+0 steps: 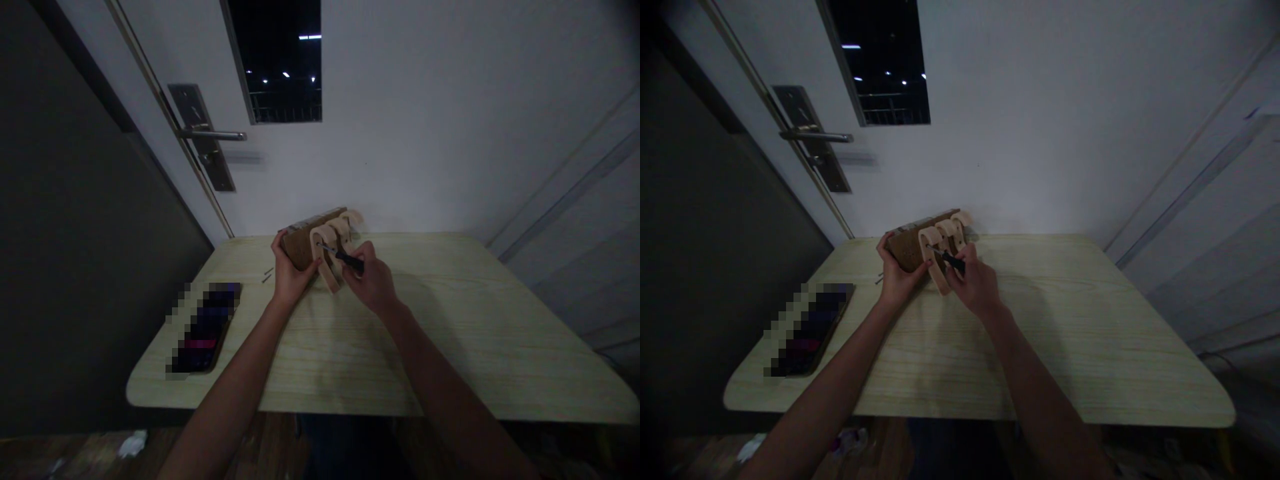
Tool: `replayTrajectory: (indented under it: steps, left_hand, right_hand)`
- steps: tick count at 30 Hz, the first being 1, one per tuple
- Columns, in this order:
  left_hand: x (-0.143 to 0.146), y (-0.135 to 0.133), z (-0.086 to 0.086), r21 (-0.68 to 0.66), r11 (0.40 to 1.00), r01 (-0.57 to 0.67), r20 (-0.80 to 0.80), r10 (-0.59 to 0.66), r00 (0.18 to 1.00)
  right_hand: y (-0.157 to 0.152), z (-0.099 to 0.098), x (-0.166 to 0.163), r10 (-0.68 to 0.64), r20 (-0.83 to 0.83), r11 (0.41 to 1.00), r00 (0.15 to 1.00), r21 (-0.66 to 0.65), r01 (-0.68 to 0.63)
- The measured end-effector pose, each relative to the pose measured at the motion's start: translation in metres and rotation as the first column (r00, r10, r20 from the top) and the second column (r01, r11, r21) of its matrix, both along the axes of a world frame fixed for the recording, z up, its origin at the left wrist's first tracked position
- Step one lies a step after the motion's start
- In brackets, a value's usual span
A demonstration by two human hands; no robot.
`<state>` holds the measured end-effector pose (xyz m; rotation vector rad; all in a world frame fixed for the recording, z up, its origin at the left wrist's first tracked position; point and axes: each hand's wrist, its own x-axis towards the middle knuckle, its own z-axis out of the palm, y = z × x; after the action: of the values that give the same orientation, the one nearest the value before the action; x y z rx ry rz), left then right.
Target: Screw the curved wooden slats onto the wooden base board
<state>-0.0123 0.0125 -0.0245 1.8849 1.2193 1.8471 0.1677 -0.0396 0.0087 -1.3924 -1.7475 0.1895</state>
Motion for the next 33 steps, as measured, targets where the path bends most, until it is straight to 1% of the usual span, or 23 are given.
replayTrajectory:
  steps: [5,10,13,15,19,24,26,30,33]
  left_hand:
    - [-0.0012,0.0009,-0.0003,0.025,1.000,0.001,-0.016,-0.001,1.000]
    - [-0.0011,0.0004,-0.0003,0.022,1.000,-0.007,-0.027,0.008,1.000]
    - [-0.0004,0.0006,-0.0012,0.023,1.000,-0.007,-0.030,0.008,1.000]
    - [0.0001,0.0007,-0.0017,0.019,1.000,0.002,-0.020,-0.001,1.000]
    - [-0.0001,0.0007,-0.0015,0.003,1.000,0.006,-0.008,-0.006,1.000]
    - [-0.0017,0.0010,-0.0008,0.003,1.000,-0.007,-0.027,0.007,1.000]
    - [-0.0018,0.0011,-0.0007,0.007,1.000,-0.014,-0.030,0.014,0.999]
    - [-0.0015,0.0008,-0.0005,0.018,1.000,-0.010,-0.030,0.010,0.999]
    - [-0.0011,-0.0002,0.0003,0.011,1.000,0.001,-0.018,-0.001,1.000]
  right_hand:
    - [-0.0010,-0.0001,0.0005,-0.012,0.040,1.000,0.999,0.023,0.011]
    - [-0.0009,-0.0027,0.0009,-0.122,0.066,0.987,0.990,0.114,0.114]
    - [-0.0015,-0.0020,-0.0003,-0.164,0.062,0.979,0.984,0.131,0.155]
    - [-0.0021,-0.0007,-0.0023,-0.141,0.037,0.984,0.989,0.114,0.136]
    - [-0.0020,0.0002,-0.0050,-0.046,-0.028,0.996,0.999,0.079,0.048]
    - [0.0007,-0.0033,-0.0012,-0.007,0.004,1.000,1.000,0.024,0.007]
    - [0.0007,-0.0041,0.0000,-0.026,0.034,1.000,0.999,0.014,0.026]
    - [-0.0007,-0.0028,-0.0002,-0.124,0.140,0.992,0.982,0.052,0.118]
    - [-0.0016,-0.0013,-0.0018,-0.170,0.167,0.985,0.971,0.042,0.165]
